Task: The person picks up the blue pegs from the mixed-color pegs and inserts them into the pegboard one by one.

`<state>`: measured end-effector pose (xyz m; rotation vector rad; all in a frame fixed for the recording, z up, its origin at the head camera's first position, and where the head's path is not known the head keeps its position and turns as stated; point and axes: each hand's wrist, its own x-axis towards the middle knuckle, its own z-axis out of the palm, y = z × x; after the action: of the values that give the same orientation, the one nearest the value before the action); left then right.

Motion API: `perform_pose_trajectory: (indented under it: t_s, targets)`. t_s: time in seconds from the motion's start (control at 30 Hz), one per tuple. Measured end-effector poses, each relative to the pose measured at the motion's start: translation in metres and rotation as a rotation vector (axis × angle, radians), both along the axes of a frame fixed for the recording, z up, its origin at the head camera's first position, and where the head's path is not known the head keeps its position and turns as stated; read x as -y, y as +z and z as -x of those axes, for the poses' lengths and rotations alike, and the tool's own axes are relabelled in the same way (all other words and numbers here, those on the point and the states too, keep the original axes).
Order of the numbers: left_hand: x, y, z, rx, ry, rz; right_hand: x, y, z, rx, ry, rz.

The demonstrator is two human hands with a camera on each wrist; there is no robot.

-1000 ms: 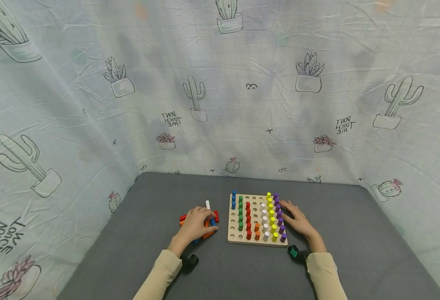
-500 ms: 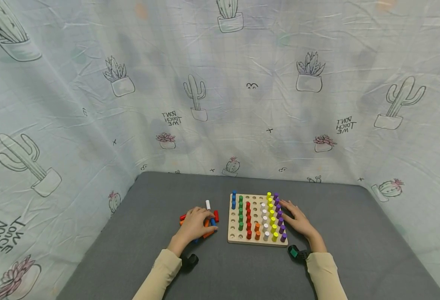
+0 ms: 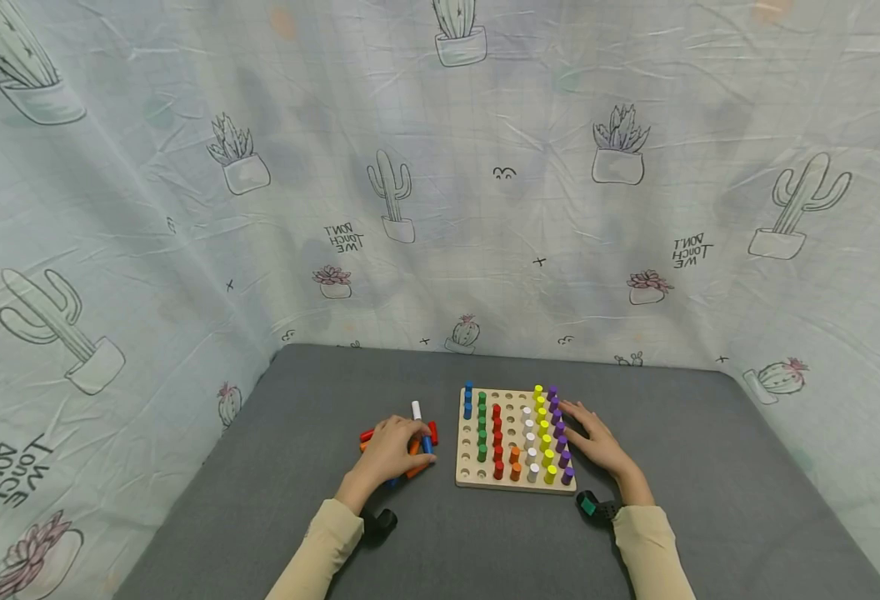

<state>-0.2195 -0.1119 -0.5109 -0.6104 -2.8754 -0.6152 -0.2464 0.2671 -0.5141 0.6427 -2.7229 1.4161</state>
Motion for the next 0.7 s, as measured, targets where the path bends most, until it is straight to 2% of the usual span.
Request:
perform_pose_trajectory:
  t_s: [0.27, 0.5, 0.7]
  targets:
    - [-0.001, 0.001, 0.0, 0.058, -0.041, -0.088, -0.013, -0.033, 0.02, -0.007, -0.01, -0.022]
    - [-0.002, 0.001, 0.001, 0.094, -0.046, -0.139, -0.015, -0.034, 0.021, 0.006, 0.002, 0.007]
    - [-0.002, -0.002, 0.002, 0.087, -0.051, -0.152, -0.013, -0.032, 0.019, 0.007, -0.007, 0.012]
